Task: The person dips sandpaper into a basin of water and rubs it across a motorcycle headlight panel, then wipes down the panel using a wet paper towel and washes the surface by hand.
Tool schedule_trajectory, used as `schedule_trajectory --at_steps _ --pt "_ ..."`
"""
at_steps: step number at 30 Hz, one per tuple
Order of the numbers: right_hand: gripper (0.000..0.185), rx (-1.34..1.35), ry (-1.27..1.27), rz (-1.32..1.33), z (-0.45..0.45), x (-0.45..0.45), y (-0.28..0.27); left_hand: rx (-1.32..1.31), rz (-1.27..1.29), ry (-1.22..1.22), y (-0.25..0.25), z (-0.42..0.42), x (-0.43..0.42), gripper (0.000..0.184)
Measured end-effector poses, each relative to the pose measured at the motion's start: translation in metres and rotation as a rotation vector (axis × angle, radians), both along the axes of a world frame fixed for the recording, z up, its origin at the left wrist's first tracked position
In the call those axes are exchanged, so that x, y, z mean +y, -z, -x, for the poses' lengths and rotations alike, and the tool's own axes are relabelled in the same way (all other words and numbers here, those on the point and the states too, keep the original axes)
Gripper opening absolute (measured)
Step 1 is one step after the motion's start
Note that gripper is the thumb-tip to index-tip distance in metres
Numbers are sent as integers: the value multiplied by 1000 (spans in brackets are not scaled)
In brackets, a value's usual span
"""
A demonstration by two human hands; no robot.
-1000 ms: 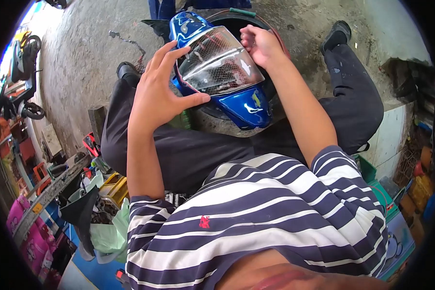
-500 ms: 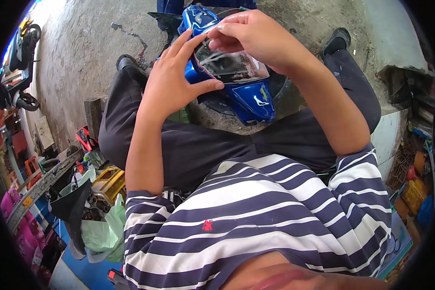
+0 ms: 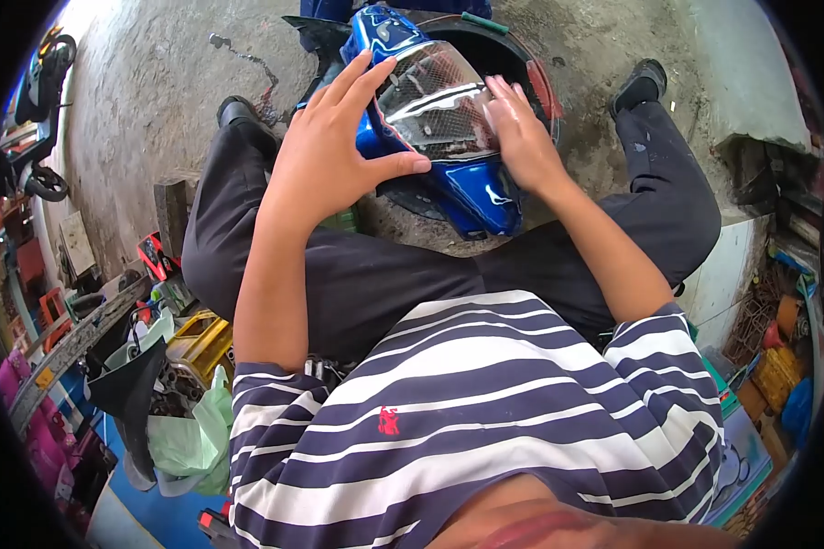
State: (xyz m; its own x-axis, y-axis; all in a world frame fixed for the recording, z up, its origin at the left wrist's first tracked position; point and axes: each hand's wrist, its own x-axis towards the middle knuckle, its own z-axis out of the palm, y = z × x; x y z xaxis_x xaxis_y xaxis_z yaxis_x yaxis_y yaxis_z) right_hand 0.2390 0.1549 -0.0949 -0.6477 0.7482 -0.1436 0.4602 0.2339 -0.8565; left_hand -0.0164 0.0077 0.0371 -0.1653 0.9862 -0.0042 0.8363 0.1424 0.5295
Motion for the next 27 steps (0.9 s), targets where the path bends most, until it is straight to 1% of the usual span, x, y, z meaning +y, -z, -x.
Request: schedule_trajectory --at_steps 2,4,5,6,7,8,9,10,11,12,14,15,16,18,19,20,22,23,26,27 --pt "60 117 -151 -211 16 -20 -47 -18 58 -5 -6 -2 1 113" --pt "62 169 -268 -190 23 -35 -78 -18 33 -49 -7 -5 -1 114" --pt "62 137 -260 -182 23 -32 -76 -14 14 -67 -8 -6 0 115" --pt "63 104 -252 -174 24 -27 -72 -61 52 -99 -10 -7 0 115" --pt "64 148 -128 -19 23 -21 -52 -109 90 -132 -11 -8 0 116" --pt "65 191 -6 135 22 -12 -17 -157 127 -166 -11 -9 1 116" --pt "66 231 117 293 20 -2 8 -151 98 -153 -8 -9 1 116" --pt "64 186 127 637 17 12 15 -147 69 -140 -5 -8 1 115" --pt "63 172 121 611 14 11 21 -143 40 -127 -2 -8 2 115" --pt "62 157 114 587 16 9 22 -222 19 -140 -6 -8 3 112" --pt "59 242 213 714 26 -15 -7 -379 -19 -172 -19 -7 5 107" --pt "54 230 180 688 26 -22 10 -416 -99 -185 -20 -4 4 100" --pt "51 306 218 784 35 -35 -4 -434 -174 -157 -21 0 4 93" --pt "53 311 161 931 42 -43 10 -423 -174 -118 -21 10 4 90" --pt "53 257 110 896 46 -41 17 -412 -133 -144 -24 10 5 89" --pt "54 253 125 855 46 -43 22 -330 -104 -153 -22 11 5 90" --pt "58 244 153 776 53 -49 8 -163 -44 -174 -13 17 0 91" --pt "56 202 172 749 50 -48 -1 -147 2 -194 -11 20 -2 100" --pt "53 181 127 706 45 -34 13 -358 -40 -252 -4 22 -5 111" --pt "49 175 194 711 43 -25 24 -376 -52 -257 4 27 -5 122"
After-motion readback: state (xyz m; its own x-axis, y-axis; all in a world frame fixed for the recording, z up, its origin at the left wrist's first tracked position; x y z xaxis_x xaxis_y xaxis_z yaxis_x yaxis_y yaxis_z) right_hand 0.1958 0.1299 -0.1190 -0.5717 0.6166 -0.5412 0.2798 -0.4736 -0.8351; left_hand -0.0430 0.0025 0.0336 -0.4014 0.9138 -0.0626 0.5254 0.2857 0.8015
